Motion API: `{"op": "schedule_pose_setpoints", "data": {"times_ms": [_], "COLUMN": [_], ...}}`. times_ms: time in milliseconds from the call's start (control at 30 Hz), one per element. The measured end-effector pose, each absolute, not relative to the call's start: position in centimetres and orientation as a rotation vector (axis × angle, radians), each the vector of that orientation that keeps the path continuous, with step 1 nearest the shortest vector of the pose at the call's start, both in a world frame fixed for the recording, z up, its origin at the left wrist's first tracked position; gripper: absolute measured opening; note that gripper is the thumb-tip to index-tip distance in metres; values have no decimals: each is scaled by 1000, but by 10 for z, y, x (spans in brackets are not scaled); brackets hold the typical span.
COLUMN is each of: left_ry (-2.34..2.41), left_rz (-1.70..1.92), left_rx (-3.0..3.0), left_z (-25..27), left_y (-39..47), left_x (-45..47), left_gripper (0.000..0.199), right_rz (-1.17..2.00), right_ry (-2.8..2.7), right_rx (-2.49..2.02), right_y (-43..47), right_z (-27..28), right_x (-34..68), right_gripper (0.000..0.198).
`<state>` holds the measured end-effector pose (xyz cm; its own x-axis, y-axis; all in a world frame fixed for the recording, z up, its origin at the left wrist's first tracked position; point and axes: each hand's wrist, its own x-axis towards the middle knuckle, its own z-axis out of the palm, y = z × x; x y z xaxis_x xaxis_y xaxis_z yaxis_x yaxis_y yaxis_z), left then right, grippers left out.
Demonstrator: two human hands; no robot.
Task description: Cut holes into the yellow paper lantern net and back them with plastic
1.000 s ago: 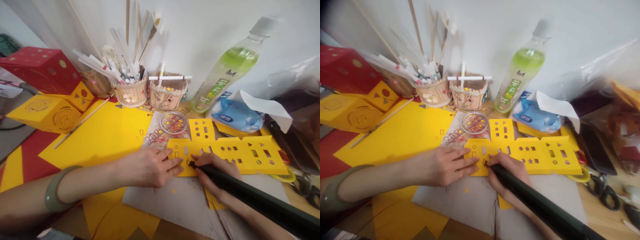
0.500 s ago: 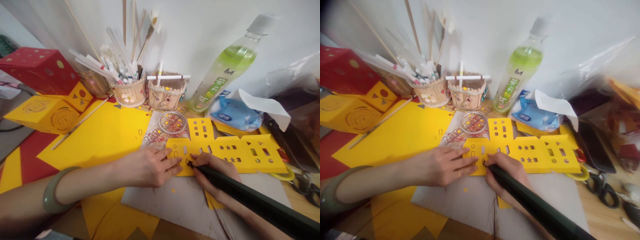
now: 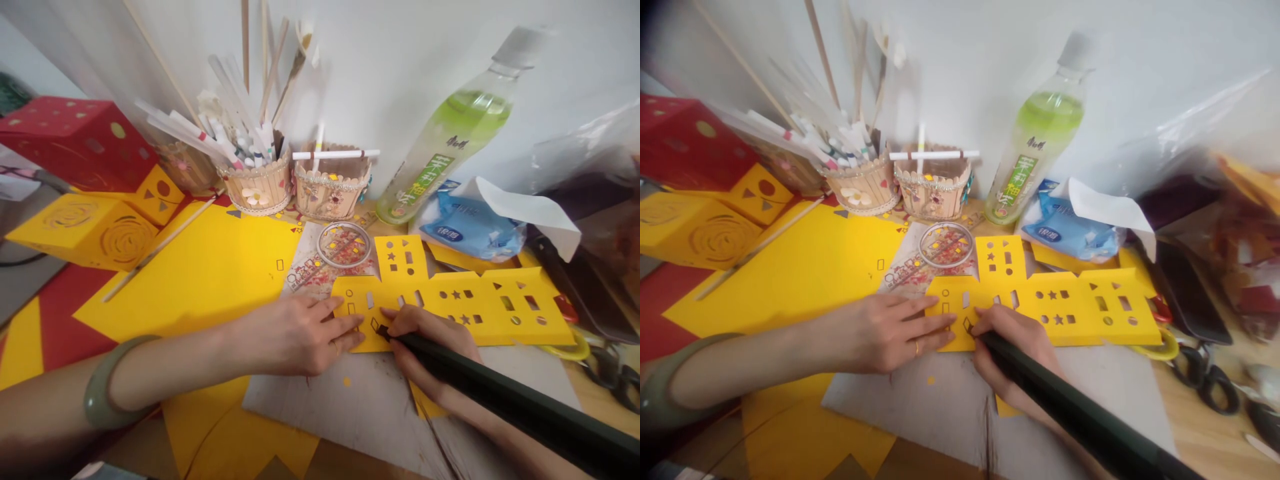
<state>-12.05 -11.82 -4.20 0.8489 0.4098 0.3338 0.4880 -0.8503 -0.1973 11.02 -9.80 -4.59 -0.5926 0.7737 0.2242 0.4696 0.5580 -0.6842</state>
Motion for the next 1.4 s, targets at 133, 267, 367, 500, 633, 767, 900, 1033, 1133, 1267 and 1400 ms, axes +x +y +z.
{"op": "schedule_pose_setpoints", "data": {"times_ms": [133, 267, 367, 500, 633, 767, 900, 1033, 1133, 1267, 1400], "left_ry": [-680, -702, -701, -689, -747, -783, -760, -749, -749, -750, -743], "left_rz": [-446, -497, -475, -497, -503, -479, -499, -498, -484, -491, -479], "left_rx": [-2739, -2657, -2604, -2596, -2637, -2657, -2663, -2657, -2662, -2657, -2659], "left_z": [-44, -46, -43, -40, -45, -49, -50, -50, -50, -50, -50], "left_y": [-117, -127, -140, -149, -145, -140, -139, -139, -140, -140, -139], "left_x": [-120, -113, -105, -97, -97, -98, -98, -99, -99, -99, -98], "left_gripper": [24, 25, 28, 30, 27, 25, 25, 26, 27, 28, 28], "right_rz": [850, 798, 808, 862, 846, 809, 716, 660, 659, 638, 600], "right_ry": [-2096, -1996, -2033, -2109, -2150, -2165, -2147, -2134, -2142, -2210, -2212], "right_rx": [-1240, -1364, -1308, -1255, -1238, -1239, -1225, -1203, -1244, -1229, -1209], "right_y": [-98, -99, -100, -102, -100, -100, -102, -103, -104, -104, -104], "right_z": [-36, -27, -27, -30, -31, -36, -44, -47, -44, -41, -43], "right_x": [111, 115, 114, 106, 99, 98, 99, 97, 95, 95, 96], "right_gripper": [3, 8, 12, 7, 4, 4, 5, 4, 4, 7, 6]}}
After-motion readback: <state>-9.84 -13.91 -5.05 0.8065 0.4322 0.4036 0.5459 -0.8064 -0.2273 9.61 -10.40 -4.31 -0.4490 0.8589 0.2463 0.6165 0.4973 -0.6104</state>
